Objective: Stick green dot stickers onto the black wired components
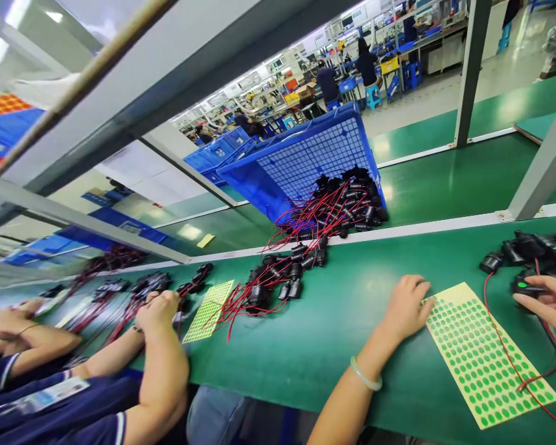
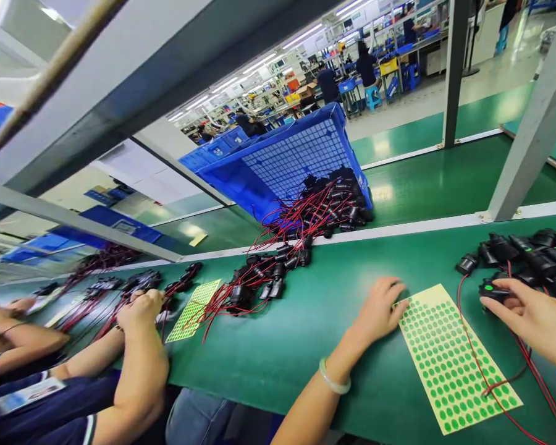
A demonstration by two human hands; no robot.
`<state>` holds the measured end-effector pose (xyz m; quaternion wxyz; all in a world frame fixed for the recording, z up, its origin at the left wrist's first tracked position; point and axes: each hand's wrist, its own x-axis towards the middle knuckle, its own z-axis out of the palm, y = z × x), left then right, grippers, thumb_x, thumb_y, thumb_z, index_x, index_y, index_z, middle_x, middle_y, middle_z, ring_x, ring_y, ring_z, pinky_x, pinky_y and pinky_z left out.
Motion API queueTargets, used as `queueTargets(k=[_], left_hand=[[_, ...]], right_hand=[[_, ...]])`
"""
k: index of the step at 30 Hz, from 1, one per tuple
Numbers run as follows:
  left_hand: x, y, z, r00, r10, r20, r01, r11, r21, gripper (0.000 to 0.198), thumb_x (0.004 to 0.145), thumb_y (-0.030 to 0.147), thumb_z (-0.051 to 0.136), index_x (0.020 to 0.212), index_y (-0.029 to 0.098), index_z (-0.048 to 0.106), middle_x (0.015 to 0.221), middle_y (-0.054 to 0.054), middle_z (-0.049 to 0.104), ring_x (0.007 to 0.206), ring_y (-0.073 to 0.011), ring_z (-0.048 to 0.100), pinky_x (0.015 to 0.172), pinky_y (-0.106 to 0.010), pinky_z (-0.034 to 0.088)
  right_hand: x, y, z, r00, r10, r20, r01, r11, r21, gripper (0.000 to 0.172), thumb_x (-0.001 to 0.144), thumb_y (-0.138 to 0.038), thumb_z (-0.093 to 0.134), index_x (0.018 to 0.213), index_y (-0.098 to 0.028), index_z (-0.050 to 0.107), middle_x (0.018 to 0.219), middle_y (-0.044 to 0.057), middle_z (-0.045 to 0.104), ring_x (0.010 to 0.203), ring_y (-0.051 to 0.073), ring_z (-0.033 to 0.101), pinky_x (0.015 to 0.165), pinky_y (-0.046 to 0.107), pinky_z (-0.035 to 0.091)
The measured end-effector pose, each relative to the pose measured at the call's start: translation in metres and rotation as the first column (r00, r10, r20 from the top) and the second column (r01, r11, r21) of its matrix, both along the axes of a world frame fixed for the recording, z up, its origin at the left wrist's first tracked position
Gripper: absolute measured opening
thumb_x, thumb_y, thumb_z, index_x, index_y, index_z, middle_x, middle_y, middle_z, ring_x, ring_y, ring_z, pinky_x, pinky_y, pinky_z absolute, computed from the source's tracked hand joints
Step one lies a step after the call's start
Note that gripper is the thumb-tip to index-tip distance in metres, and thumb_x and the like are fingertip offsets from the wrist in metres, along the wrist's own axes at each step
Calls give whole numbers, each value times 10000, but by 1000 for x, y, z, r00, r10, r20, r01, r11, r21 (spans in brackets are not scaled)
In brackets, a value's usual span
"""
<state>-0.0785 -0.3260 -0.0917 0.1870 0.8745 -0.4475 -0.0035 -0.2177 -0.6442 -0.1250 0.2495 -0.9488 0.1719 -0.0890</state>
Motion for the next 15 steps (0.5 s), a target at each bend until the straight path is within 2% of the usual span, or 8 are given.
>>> queueTargets(k=[2,4,6,8,10,12,15], left_hand=[[-19,-4,-2,993,-88,-76,91,995,43,603,954,547,508,1410,155,466,1499,-133,477,1402,-279,423,1145,-441,424],[-31,-4,-4,981,-131,-143,145,985,93,847,928,673,451,1542,121,261,1629,-157,266,1524,-316,204,1221,-534,300],[-36,-1,-5,974,-136,-180,161,978,135,950,913,738,387,1582,115,127,1663,-145,133,1551,-314,79,1248,-571,205],[-34,3,-5,969,-133,-206,168,973,161,972,899,770,356,1590,135,103,1669,-123,93,1554,-311,40,1253,-587,163],[-31,6,-4,967,-129,-220,168,971,172,1006,863,810,372,1592,166,119,1670,-104,83,1553,-321,23,1246,-611,147],[-26,8,-4,964,-129,-233,172,970,175,1043,823,838,411,1592,188,139,1670,-100,84,1552,-331,20,1240,-628,139],[-21,11,-3,956,-132,-263,181,969,171,1058,802,844,444,1590,198,159,1668,-104,95,1550,-337,27,1238,-626,144]], right_hand=[[3,13,1,997,12,-75,-13,1000,-6,531,825,-708,501,1080,-267,650,832,52,731,711,247,717,571,341,574],[2,26,4,1000,-5,-27,0,984,-177,549,879,-665,417,1098,-211,636,989,107,703,791,278,706,577,389,563],[-2,38,8,997,32,73,-3,933,-361,591,936,-609,325,1167,-146,612,1129,166,637,883,309,680,624,426,564],[-7,50,13,980,109,166,-23,893,-449,592,969,-559,296,1219,-110,589,1152,189,599,958,325,651,735,451,568],[-11,61,16,948,233,215,-125,898,-422,487,991,-500,324,1183,-149,603,1137,155,609,1026,303,634,874,444,546],[-11,69,19,920,328,216,-242,906,-348,365,1008,-438,349,1093,-209,620,1115,98,638,1065,265,625,933,427,519],[-6,67,25,910,344,233,-275,919,-284,319,1009,-420,384,1044,-220,629,1078,63,674,1036,237,624,938,409,502]])
